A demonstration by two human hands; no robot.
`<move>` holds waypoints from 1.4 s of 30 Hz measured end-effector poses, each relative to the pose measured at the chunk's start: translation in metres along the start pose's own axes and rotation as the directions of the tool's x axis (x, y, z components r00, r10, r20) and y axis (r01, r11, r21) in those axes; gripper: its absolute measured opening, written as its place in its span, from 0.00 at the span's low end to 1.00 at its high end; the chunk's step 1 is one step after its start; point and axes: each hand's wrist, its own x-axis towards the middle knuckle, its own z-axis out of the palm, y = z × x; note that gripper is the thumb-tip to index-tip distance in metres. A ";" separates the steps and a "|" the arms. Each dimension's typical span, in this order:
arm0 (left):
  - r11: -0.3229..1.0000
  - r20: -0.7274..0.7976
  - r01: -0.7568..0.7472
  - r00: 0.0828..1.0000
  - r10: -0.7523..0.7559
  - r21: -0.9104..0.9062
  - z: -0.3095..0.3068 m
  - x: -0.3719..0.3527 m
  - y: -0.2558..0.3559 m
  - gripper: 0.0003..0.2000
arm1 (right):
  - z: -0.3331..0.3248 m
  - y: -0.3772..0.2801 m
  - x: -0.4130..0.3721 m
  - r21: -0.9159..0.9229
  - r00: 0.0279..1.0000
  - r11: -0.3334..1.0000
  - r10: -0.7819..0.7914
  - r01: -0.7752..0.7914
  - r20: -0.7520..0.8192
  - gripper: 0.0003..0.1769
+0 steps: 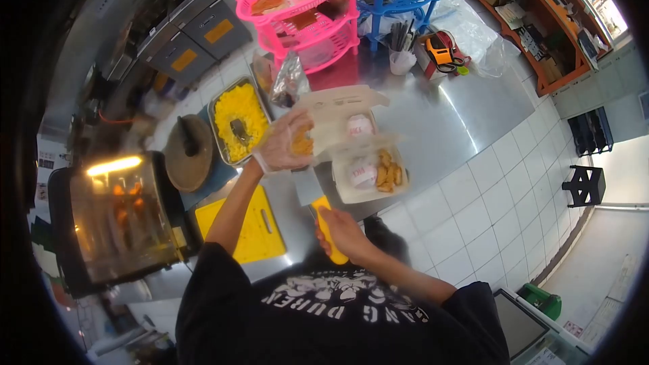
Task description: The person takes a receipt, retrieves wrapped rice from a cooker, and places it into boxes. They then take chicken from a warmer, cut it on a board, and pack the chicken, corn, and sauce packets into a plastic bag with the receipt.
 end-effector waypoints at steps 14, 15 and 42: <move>0.938 0.145 -0.065 0.982 0.121 -0.341 0.042 0.054 -0.042 0.32 | -0.010 -0.084 -0.016 0.472 0.986 0.875 0.037 -0.110 0.162 0.13; 0.925 0.166 -0.071 0.976 0.142 -0.374 0.053 0.059 -0.051 0.31 | -0.008 -0.088 -0.011 0.495 0.988 0.863 0.030 -0.102 0.150 0.13; 0.960 0.258 0.060 0.957 -0.133 0.274 0.158 0.130 -0.048 0.15 | -0.141 -0.037 -0.147 -0.147 0.993 0.985 -0.098 0.087 -0.068 0.08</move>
